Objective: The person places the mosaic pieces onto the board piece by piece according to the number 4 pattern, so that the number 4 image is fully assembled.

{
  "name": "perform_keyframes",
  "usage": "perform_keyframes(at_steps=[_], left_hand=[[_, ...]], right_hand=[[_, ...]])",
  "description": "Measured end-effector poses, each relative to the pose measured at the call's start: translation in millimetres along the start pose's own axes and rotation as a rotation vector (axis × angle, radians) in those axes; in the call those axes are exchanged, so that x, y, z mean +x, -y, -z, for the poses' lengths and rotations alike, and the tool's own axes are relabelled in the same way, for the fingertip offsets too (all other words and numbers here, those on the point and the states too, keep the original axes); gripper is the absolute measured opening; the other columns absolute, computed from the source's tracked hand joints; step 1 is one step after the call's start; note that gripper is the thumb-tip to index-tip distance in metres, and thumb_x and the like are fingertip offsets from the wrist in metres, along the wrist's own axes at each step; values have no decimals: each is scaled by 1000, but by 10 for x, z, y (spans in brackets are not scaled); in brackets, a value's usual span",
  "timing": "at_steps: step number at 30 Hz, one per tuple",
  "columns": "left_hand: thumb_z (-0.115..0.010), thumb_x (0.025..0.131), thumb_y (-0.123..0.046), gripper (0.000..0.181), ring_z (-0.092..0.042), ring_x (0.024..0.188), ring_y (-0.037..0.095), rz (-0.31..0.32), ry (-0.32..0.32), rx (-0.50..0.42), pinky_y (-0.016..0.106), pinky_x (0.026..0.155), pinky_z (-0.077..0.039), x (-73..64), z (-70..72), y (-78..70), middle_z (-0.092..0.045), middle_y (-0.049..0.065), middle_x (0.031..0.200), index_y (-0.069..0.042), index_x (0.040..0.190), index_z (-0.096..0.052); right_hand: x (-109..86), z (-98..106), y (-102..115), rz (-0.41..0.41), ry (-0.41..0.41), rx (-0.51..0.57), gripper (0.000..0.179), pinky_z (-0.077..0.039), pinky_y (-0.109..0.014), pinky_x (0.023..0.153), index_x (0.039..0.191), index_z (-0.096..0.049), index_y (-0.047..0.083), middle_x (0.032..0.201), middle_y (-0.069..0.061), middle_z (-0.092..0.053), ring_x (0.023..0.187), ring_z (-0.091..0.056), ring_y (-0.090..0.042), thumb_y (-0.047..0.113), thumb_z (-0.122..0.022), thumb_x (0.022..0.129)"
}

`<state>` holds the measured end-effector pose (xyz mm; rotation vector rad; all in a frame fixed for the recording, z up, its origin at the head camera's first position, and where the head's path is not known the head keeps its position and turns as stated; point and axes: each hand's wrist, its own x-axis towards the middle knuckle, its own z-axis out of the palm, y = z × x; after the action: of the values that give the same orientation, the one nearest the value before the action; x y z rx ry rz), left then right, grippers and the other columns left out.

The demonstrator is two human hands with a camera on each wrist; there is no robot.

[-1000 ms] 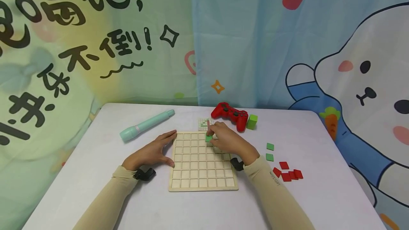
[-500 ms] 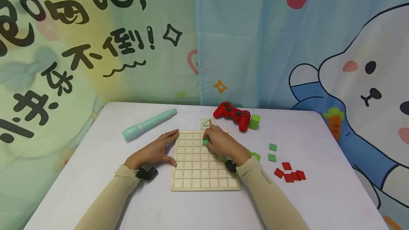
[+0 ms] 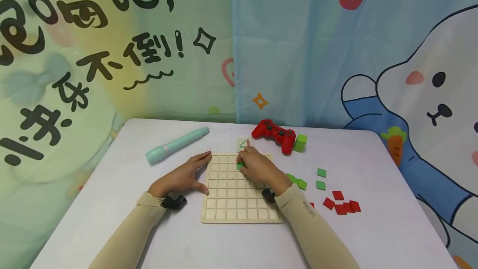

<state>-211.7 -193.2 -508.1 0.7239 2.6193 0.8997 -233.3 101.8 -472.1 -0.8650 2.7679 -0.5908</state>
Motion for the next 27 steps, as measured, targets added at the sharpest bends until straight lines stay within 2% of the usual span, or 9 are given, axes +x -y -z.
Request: perform_keyframes(at_steps=[5, 10, 15, 18, 20, 25, 27], left_hand=[[-98, 74, -40, 126, -18, 167, 38, -3, 3, 2, 54, 134, -24, 26, -30, -18, -17, 13, 180, -3, 169, -23], [-98, 75, -41, 126, -17, 167, 37, -6, 10, 5, 53, 135, -24, 40, -48, -39, -17, 13, 181, -4, 169, -23], [-97, 76, -41, 124, -18, 167, 38, 0, 6, 6, 54, 134, -25, 18, -27, -71, -18, 12, 180, -3, 169, -25], [-97, 76, -40, 123, -18, 167, 37, 5, 5, 4, 54, 134, -24, 10, -8, -78, -17, 12, 181, -3, 169, -25], [-97, 76, -41, 123, -17, 167, 37, 6, 4, 4, 54, 134, -24, 6, -1, -71, -17, 12, 181, -3, 169, -25], [-97, 75, -41, 125, -18, 167, 39, 4, 2, 11, 55, 134, -25, -6, -7, -45, -17, 14, 180, -3, 169, -24], [-98, 75, -41, 126, -18, 167, 39, 5, 0, 13, 55, 134, -25, -11, -9, -43, -17, 14, 180, -3, 169, -24]], right_hand=[[-122, 92, -71, -10, -60, 116, 28, -58, -46, 98, 129, -66, 5, 129, -14, -66, 115, -65, -27, 15, -70, 104], [-393, 320, -221, -65, -231, 257, 28, -58, -44, 94, 133, -66, 7, 126, -13, -70, 108, -66, -25, 14, -67, 106], [-707, 523, -465, -147, -407, 277, 27, -56, -36, 91, 133, -66, 10, 123, -12, -75, 106, -69, -27, 16, -65, 107], [-890, 597, -603, -206, -446, 252, 27, -53, -25, 88, 134, -66, 11, 124, -12, -75, 103, -70, -27, 21, -64, 109], [-996, 619, -677, -252, -445, 239, 29, -53, -23, 88, 135, -65, 11, 125, -13, -74, 105, -70, -28, 23, -63, 109], [-1206, 589, -792, -364, -442, 230, 32, -53, -39, 97, 138, -62, 9, 127, -17, -72, 114, -66, -32, 23, -62, 109], [-1273, 561, -829, -397, -453, 243, 33, -53, -41, 97, 139, -62, 9, 127, -17, -71, 116, -65, -33, 22, -62, 109]])
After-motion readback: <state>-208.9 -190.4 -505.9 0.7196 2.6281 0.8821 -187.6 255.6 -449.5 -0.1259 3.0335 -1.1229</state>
